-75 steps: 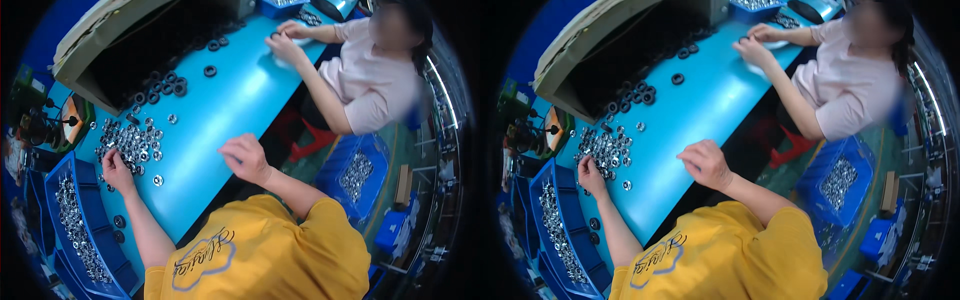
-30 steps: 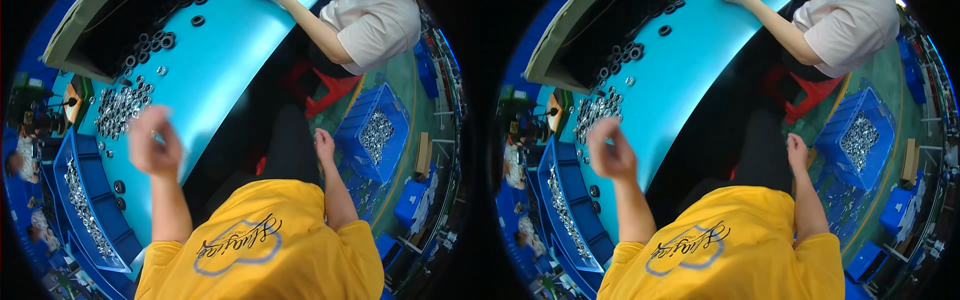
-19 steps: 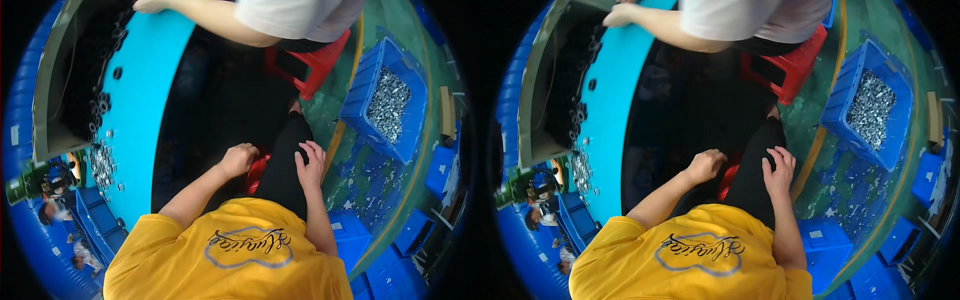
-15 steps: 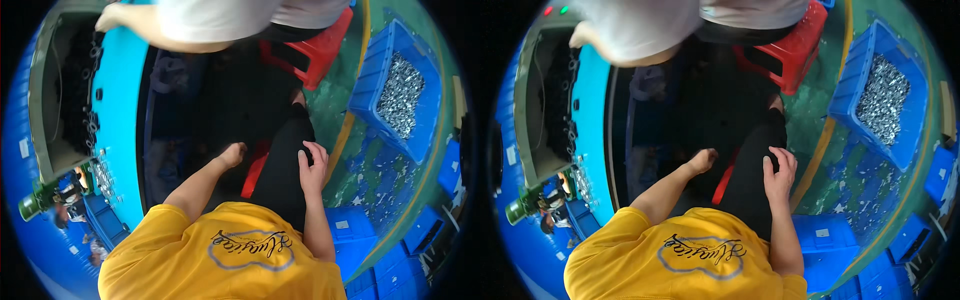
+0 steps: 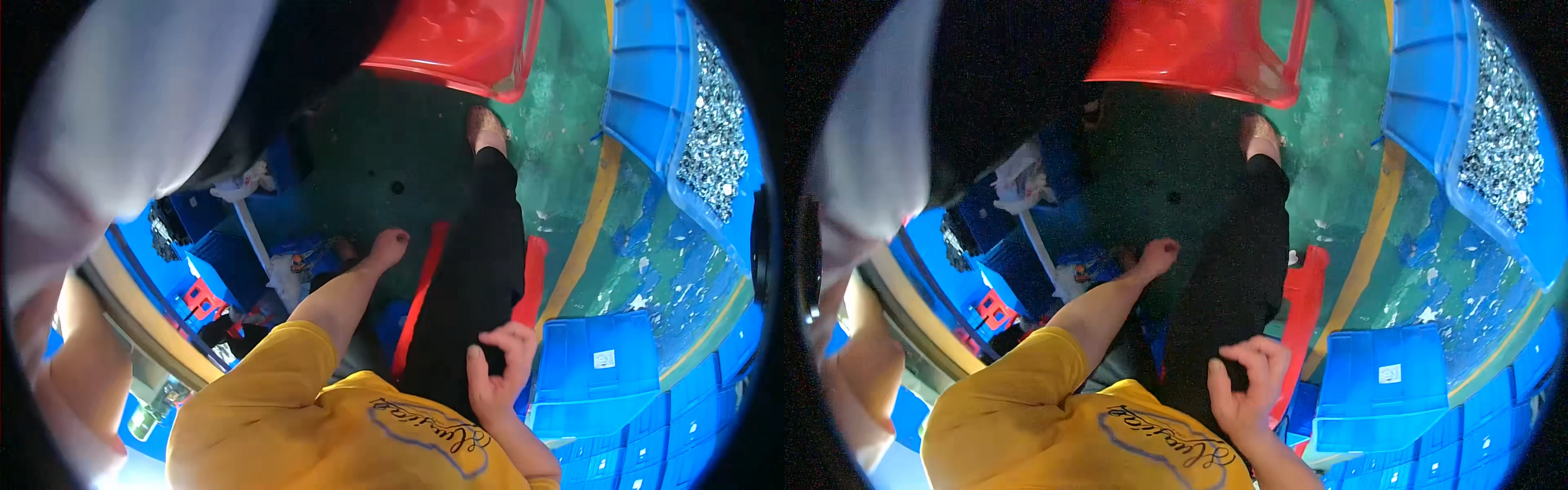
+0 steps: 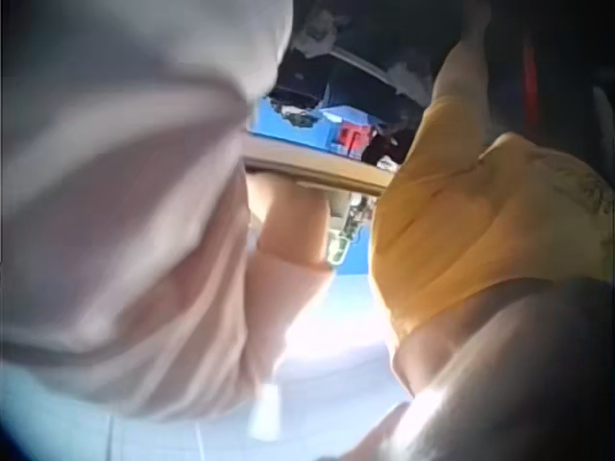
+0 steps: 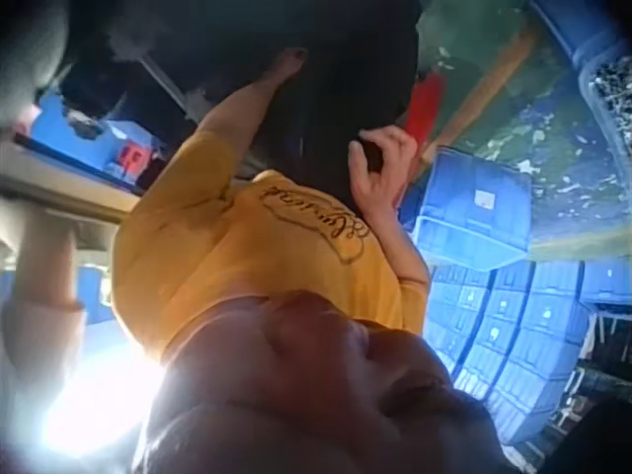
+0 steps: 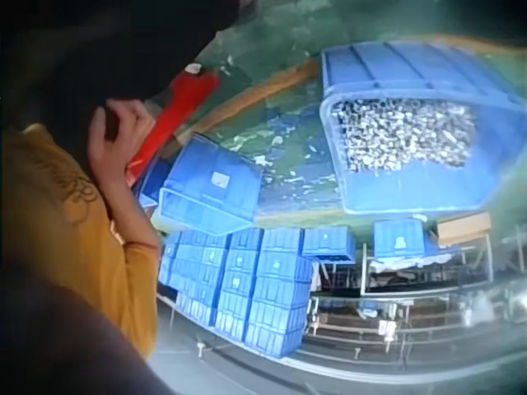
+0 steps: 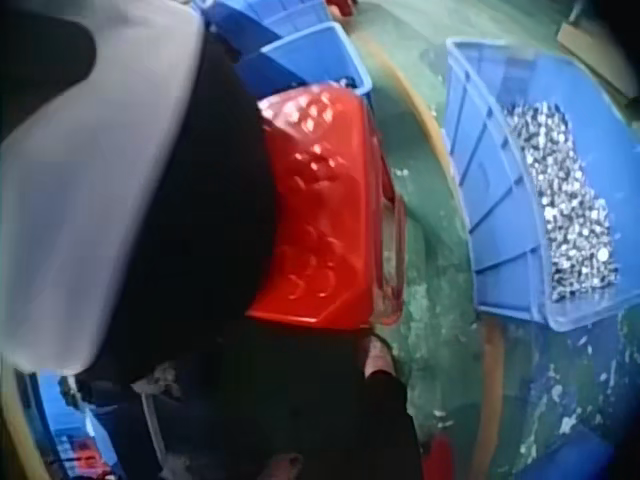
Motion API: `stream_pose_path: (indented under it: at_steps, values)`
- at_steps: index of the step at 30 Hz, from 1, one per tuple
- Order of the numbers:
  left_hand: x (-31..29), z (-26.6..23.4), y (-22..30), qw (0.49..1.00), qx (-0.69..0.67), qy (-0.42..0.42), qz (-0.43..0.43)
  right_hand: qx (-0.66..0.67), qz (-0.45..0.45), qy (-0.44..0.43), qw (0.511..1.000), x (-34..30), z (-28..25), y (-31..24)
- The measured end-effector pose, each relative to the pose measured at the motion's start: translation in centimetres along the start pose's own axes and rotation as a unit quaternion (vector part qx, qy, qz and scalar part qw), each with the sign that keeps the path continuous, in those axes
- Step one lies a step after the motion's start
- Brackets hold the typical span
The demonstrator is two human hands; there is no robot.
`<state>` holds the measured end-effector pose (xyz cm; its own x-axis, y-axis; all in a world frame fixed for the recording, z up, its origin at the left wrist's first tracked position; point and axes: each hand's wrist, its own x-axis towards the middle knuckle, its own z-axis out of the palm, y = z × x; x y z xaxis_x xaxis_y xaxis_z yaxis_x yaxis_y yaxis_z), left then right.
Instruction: Assemble small metal rings into black plastic housings at a factory workbench.
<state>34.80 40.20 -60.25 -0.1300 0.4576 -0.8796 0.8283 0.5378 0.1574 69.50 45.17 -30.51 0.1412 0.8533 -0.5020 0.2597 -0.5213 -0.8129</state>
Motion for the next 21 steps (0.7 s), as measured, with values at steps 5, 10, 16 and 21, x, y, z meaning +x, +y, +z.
stream_pose_path:
  at_steps: [5,10,16,21]
  values:
    - [11.1,3.5,-9.6,0.993,0.104,0.034,0.04,0.02,0.005,-0.005,1.0,2.1,-0.1,2.9]
    - [18.1,4.6,-7.9,0.995,-0.056,0.017,-0.078,-0.002,0.005,-0.013,1.0,3.4,-0.1,3.9]
    - [22.7,5.5,-8.1,0.936,-0.298,-0.034,-0.187,-0.025,0.039,-0.006,0.999,3.6,0.5,4.4]
    - [28.6,7.0,-14.9,0.849,-0.482,-0.091,-0.197,-0.02,0.054,-0.005,0.998,4.1,0.2,4.4]
